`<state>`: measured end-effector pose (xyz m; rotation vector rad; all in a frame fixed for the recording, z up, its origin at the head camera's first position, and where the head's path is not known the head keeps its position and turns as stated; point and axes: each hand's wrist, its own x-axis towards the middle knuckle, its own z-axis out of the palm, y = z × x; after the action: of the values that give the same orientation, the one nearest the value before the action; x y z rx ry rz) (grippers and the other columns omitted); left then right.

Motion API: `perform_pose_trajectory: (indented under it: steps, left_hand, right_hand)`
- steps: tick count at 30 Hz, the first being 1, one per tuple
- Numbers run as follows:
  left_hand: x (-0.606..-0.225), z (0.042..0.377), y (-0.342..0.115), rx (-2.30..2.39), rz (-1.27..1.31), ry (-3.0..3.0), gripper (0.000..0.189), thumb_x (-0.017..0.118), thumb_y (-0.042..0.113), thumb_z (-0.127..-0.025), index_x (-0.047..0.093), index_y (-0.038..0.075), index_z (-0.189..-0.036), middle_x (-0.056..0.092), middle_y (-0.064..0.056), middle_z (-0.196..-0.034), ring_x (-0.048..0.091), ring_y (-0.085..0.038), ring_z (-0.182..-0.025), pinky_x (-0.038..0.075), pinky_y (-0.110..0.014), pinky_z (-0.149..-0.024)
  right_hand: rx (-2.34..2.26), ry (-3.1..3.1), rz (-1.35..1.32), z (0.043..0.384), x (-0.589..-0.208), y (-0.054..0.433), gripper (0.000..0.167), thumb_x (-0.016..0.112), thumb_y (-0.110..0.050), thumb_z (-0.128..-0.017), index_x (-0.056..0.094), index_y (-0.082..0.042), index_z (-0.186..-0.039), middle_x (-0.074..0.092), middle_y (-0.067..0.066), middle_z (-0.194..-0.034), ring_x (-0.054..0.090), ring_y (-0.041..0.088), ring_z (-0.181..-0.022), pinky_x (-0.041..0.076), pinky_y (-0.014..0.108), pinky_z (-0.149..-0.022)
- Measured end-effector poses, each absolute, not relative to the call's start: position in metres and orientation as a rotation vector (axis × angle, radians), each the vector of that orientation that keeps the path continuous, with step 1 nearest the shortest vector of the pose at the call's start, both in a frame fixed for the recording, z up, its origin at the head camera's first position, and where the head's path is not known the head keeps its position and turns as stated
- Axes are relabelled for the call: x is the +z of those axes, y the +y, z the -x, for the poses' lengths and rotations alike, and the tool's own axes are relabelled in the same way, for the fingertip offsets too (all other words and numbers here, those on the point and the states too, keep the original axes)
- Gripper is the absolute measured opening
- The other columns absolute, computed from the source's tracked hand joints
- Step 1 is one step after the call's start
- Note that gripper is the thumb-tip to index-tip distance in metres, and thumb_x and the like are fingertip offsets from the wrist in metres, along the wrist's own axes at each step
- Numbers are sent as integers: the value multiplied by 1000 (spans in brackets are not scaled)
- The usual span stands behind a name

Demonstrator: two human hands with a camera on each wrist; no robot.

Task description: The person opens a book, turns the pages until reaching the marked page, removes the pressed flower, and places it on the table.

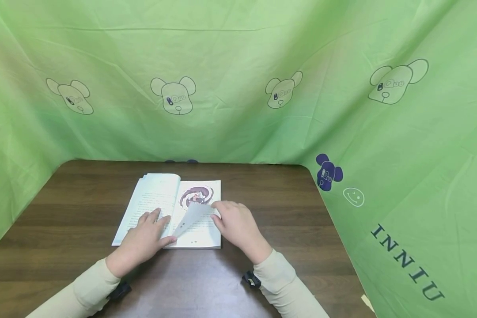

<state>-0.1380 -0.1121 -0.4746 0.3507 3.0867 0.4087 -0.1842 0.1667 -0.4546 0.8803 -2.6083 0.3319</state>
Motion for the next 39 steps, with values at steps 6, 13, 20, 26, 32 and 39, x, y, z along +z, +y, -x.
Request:
perform_pose_trajectory:
  steps: [6,13,20,26,32,39]
  left_hand:
    - [-474,138,-112,428,-361,3103,64,74,52,-90,62,10,-137,47,-27,-149,46,-51,-133,51,-72,-73]
    - [-475,141,-114,476,-338,3122,72,75,51,-90,57,2,-140,47,-30,-149,48,-51,-133,53,-69,-76]
    - [-476,142,-114,467,-310,3186,81,77,47,-89,49,-3,-146,48,-32,-147,49,-51,-132,56,-64,-76]
    - [-477,143,-115,457,-296,3270,101,83,45,-84,32,-6,-155,46,-32,-149,48,-51,-133,55,-64,-74]
    - [-479,146,-116,417,-283,3330,122,88,47,-78,14,-3,-161,34,-33,-157,40,-53,-140,50,-72,-83]
    - [-477,149,-118,389,-325,3338,119,89,43,-77,17,7,-164,18,-31,-165,25,-55,-148,34,-82,-99]
  right_hand:
    - [338,-2638,-896,184,-455,167,22,73,-26,-94,70,-14,-112,77,1,-110,73,21,-103,57,42,-87]
    - [281,-2695,-989,183,-458,168,22,74,-31,-94,71,-15,-109,75,-1,-104,71,18,-101,55,42,-88]
    - [189,-2772,-1192,179,-461,169,33,77,-37,-90,72,-15,-113,72,5,-123,65,23,-119,49,47,-102]
    - [152,-2897,-1310,175,-463,169,38,77,-41,-89,72,-17,-117,65,8,-140,57,25,-133,41,59,-110]
    - [174,-2952,-1304,174,-463,170,38,77,-43,-88,72,-17,-117,63,7,-143,55,24,-136,39,60,-111]
    - [184,-2969,-1311,175,-462,170,40,77,-41,-89,72,-17,-119,62,7,-144,54,23,-137,39,60,-112]
